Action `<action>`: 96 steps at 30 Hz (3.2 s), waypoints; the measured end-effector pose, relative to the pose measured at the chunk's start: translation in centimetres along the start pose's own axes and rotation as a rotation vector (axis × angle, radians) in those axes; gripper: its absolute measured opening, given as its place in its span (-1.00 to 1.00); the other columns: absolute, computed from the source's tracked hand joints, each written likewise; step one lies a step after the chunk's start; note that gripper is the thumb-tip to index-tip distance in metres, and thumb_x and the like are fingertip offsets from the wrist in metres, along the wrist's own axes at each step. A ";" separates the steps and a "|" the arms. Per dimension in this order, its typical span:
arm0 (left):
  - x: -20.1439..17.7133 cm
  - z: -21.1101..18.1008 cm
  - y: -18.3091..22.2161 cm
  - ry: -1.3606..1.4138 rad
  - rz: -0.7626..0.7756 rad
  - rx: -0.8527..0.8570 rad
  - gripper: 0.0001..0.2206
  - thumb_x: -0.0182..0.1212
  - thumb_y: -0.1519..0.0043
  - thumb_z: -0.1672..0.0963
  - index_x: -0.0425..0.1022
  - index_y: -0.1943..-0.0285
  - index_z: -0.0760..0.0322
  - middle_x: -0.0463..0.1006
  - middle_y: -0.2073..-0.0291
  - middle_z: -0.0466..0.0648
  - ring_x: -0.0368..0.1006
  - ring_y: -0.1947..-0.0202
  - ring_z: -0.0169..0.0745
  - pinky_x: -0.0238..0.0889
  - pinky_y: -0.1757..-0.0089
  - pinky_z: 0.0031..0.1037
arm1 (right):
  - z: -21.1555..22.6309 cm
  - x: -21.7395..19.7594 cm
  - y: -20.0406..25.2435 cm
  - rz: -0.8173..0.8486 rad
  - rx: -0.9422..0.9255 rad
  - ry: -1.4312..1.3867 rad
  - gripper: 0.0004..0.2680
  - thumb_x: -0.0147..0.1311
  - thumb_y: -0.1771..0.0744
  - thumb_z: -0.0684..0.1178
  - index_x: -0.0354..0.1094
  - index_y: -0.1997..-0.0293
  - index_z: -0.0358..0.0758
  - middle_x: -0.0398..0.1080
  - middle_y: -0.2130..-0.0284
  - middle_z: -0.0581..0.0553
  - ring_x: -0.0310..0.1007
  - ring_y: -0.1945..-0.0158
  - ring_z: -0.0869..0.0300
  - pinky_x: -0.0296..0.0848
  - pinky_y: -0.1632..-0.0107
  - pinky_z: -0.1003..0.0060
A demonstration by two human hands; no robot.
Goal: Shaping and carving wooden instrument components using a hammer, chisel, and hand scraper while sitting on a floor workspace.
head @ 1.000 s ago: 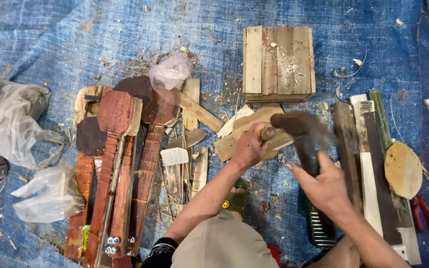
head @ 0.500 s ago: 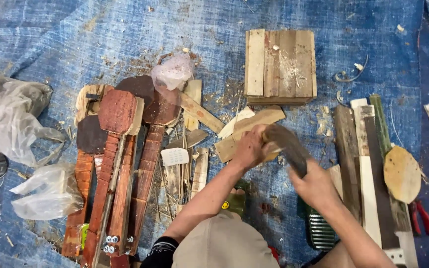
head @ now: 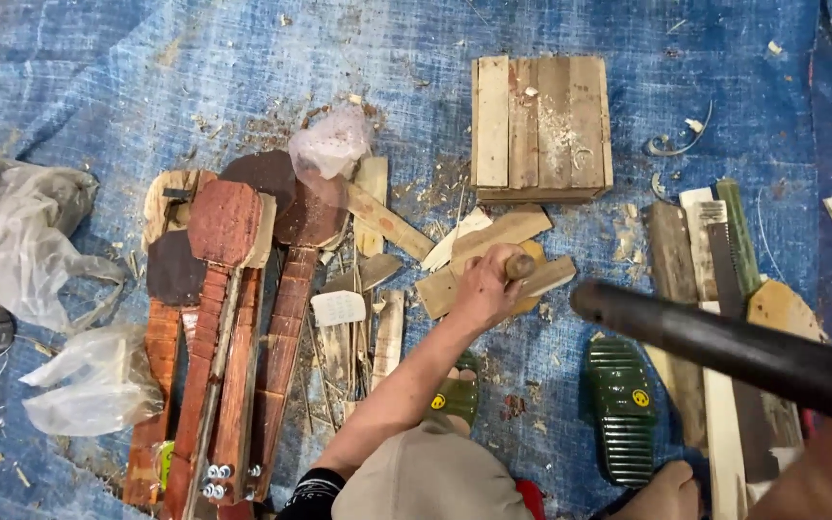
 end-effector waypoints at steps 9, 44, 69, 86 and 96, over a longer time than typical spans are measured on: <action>1.4 1.5 -0.2 -0.004 0.028 -0.013 -0.67 0.29 -0.19 0.13 0.29 -0.09 0.10 0.45 0.13 0.02 0.52 0.05 0.13 0.11 -0.18 -0.05 | -2.1 17.7 -1.2 0.218 0.574 0.033 -0.77 0.22 -0.34 0.18 0.38 0.21 -0.12 0.36 0.70 -0.10 0.43 0.69 0.00 0.37 0.58 0.12; -10.3 8.6 5.5 0.903 -0.362 -0.431 -0.64 0.40 -0.17 0.28 0.38 -0.08 0.25 0.53 -0.10 0.17 0.53 0.00 -0.15 0.49 0.08 -0.50 | -28.4 25.5 13.4 -0.118 0.957 0.079 -0.70 0.32 -0.38 0.18 0.32 0.28 -0.21 0.35 0.56 -0.24 0.48 0.42 -0.21 0.42 0.42 -0.05; -7.9 8.5 3.7 0.770 -0.177 -0.311 -0.63 0.45 -0.11 0.31 0.40 -0.04 0.41 0.49 -0.12 0.34 0.47 -0.11 0.03 0.45 -0.03 -0.26 | -28.7 25.6 13.3 -0.089 0.950 0.099 -0.70 0.30 -0.38 0.17 0.33 0.24 -0.27 0.33 0.58 -0.26 0.48 0.44 -0.28 0.42 0.41 -0.08; -8.4 7.3 3.4 0.665 -0.149 -0.315 -0.65 0.45 -0.13 0.30 0.43 -0.04 0.38 0.52 -0.10 0.33 0.49 -0.11 0.10 0.47 0.00 -0.21 | -28.6 25.7 13.4 -0.119 0.954 0.125 -0.71 0.32 -0.36 0.17 0.36 0.23 -0.24 0.39 0.53 -0.28 0.52 0.37 -0.29 0.45 0.36 -0.08; -8.5 9.0 4.3 0.694 -0.195 -0.329 -0.64 0.44 -0.14 0.30 0.39 -0.05 0.39 0.50 -0.11 0.35 0.48 -0.12 0.09 0.48 -0.03 -0.18 | -28.5 25.7 13.3 -0.107 0.966 0.153 -0.68 0.32 -0.34 0.22 0.40 0.21 -0.26 0.43 0.47 -0.35 0.53 0.29 -0.34 0.46 0.33 -0.10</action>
Point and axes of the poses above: each hand's wrist, its own y-axis away from the middle knuckle, its own x-axis out of the palm, z = x × y, the point moved 7 cm from there along -y, towards the middle knuckle
